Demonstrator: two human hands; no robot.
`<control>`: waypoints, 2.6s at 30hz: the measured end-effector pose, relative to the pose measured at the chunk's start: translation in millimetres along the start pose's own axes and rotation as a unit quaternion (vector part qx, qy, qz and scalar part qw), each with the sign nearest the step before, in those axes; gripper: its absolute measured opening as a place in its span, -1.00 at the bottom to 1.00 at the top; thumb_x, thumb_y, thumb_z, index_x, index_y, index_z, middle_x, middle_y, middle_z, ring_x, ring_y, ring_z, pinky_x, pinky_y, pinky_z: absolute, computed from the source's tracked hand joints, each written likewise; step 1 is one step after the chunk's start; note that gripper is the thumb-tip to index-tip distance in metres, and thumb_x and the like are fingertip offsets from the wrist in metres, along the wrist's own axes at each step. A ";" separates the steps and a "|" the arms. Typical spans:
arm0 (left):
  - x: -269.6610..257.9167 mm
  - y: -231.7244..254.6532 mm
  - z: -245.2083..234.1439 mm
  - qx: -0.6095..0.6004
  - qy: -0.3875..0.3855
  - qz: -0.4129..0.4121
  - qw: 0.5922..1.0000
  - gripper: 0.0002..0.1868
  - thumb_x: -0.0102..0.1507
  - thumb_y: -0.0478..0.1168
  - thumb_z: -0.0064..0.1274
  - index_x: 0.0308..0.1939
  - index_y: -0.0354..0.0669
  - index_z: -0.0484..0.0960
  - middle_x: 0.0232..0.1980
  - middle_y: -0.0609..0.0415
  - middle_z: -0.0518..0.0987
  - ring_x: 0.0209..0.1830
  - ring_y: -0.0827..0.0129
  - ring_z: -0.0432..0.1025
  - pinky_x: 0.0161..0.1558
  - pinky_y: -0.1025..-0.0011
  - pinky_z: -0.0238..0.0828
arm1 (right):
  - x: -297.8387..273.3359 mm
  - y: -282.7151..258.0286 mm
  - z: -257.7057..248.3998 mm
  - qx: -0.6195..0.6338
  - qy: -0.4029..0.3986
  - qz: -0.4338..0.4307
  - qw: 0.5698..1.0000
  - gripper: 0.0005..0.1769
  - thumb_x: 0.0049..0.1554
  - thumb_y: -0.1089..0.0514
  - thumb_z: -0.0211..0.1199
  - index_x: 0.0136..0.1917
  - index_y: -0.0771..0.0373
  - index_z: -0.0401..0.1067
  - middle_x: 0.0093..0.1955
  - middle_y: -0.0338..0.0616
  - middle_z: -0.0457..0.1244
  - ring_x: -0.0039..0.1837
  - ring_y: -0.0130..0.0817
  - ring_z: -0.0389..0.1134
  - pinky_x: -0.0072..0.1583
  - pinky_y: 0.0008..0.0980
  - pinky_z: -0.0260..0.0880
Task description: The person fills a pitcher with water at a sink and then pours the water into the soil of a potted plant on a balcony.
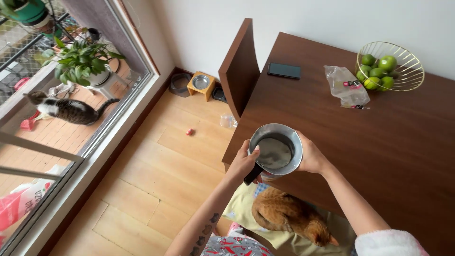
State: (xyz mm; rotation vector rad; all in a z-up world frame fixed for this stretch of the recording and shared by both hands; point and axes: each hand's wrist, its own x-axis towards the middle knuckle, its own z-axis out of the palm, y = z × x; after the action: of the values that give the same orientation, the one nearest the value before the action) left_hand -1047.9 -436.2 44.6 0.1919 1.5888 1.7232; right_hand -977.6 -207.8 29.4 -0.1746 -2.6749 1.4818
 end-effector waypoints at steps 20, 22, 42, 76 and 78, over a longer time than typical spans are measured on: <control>56.6 12.6 -12.9 0.060 0.000 -0.034 0.998 -0.57 0.36 -0.07 -0.30 0.26 -0.11 0.34 -0.58 -0.35 0.50 -0.72 0.04 0.49 -0.66 0.30 0.55 | 38.6 46.1 17.4 0.028 0.000 0.076 0.997 0.32 -0.51 0.24 0.70 0.46 0.21 0.10 0.27 0.03 0.23 0.36 -0.09 0.22 0.41 -0.07 0.18; 59.8 12.7 -13.4 0.065 -0.004 -0.034 0.997 -0.56 0.37 -0.07 -0.33 0.27 -0.13 0.32 -0.61 -0.31 0.50 -0.73 0.06 0.48 -0.69 0.32 0.54 | 40.9 54.3 19.4 0.033 0.008 0.083 0.996 0.32 -0.50 0.25 0.68 0.47 0.20 0.09 0.30 0.03 0.22 0.38 -0.10 0.19 0.42 -0.07 0.16; 64.6 4.5 -30.4 0.155 -0.074 -0.053 0.984 -0.36 0.32 0.14 -0.17 0.42 0.02 0.16 -0.01 -0.62 0.45 -0.17 -0.23 0.47 -0.13 0.04 0.48 | 25.5 12.6 1.7 -0.036 -0.088 0.196 0.976 0.35 -0.31 0.23 0.63 0.58 0.03 -0.12 0.56 -0.12 -0.04 0.61 -0.13 -0.20 0.52 0.05 -0.16; -108.0 29.2 -516.4 -0.001 0.304 0.182 0.935 -0.71 0.34 -0.06 -0.05 0.04 -0.09 0.59 -0.26 -0.04 0.66 -0.14 0.34 0.51 -0.20 0.50 0.46 | 242.3 -231.5 339.9 -0.006 -0.030 -0.154 0.988 -0.62 0.09 0.22 0.29 0.20 0.15 0.46 0.13 -0.09 0.36 0.29 -0.17 0.31 0.33 -0.22 0.27; -127.3 27.0 -544.9 -0.013 0.340 0.190 0.921 -0.72 0.35 -0.07 -0.05 0.03 -0.10 0.59 -0.28 -0.05 0.66 -0.17 0.33 0.53 -0.21 0.48 0.46 | 262.0 -260.0 373.0 -0.004 -0.064 -0.176 0.982 -0.65 0.10 0.24 0.29 0.18 0.17 0.47 0.12 -0.07 0.36 0.28 -0.14 0.32 0.33 -0.21 0.27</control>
State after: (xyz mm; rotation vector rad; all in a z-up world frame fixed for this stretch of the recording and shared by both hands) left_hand -1288.2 -940.4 2.1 -0.1470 2.1230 2.2713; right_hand -1299.3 -621.6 56.0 0.3880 -2.6258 1.4117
